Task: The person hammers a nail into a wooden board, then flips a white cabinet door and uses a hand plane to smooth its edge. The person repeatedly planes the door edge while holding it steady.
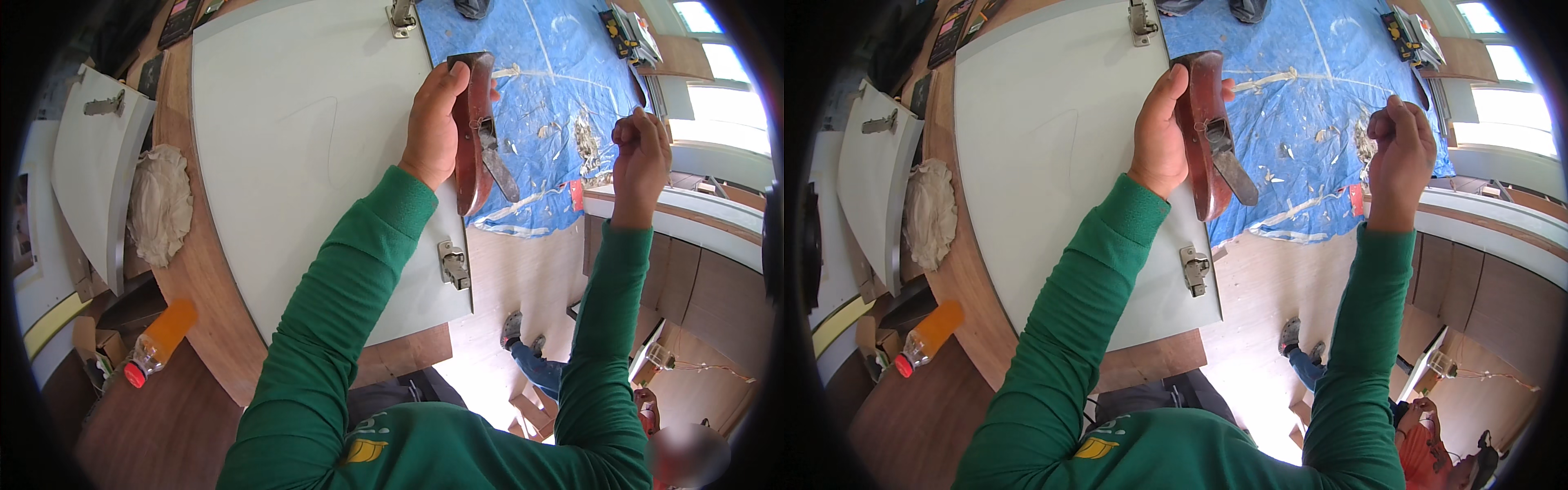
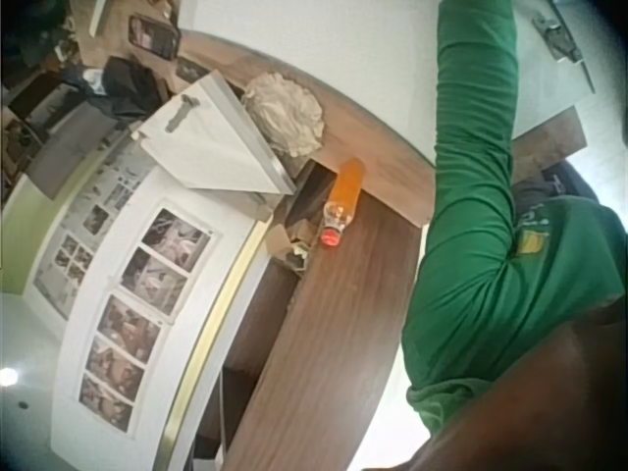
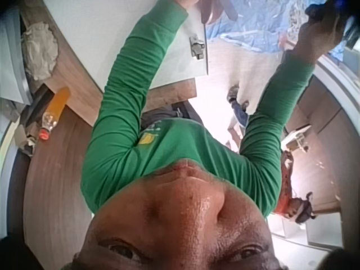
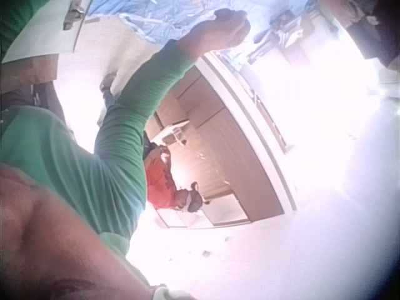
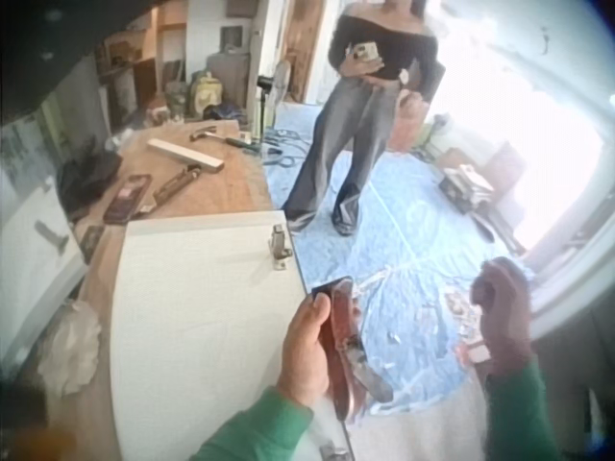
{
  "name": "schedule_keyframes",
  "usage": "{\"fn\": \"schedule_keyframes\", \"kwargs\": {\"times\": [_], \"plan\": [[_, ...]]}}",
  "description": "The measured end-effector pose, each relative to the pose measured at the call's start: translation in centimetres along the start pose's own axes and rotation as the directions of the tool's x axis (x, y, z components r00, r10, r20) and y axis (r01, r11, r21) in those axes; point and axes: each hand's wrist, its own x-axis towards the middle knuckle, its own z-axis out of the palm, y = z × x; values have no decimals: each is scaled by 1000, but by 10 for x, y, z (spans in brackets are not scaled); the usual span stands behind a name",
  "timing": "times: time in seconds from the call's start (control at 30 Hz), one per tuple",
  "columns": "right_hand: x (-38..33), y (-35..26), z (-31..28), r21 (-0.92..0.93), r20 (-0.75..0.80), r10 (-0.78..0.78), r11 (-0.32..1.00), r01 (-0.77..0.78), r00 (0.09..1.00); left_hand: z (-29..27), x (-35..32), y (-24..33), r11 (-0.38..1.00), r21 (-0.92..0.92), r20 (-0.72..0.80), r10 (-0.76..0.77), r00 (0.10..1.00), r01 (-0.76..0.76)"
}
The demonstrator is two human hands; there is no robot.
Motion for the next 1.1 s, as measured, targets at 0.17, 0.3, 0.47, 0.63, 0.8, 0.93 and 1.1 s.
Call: {"fn": "schedule_keyframes", "kwargs": {"times": [0.17,0.3,0.47,0.63,0.8,0.93,1.1], "plan": [[-7,26,6,-675,64,233,726,-130,970,6,2,-1,1000,-30,-12,-6,1000,6],[-66,-4,82,-313,424,-62,926,210,904,2,-2,0,995,-94,-48,-39,998,34],[-86,1,108,-414,501,-410,660,627,762,4,-1,-2,992,-128,-35,-12,999,7],[-84,10,109,-381,486,-356,735,561,798,3,0,-1,992,-124,-33,-12,999,8],[-75,5,110,-282,515,-215,872,401,830,1,1,0,987,-159,-25,-27,999,22],[-71,-6,117,-301,537,-187,868,394,823,0,-2,1,981,-187,7,-49,999,49],[-64,11,114,-189,302,-7,980,67,953,-2,2,-3,988,-152,-14,-6,1000,4]]}}
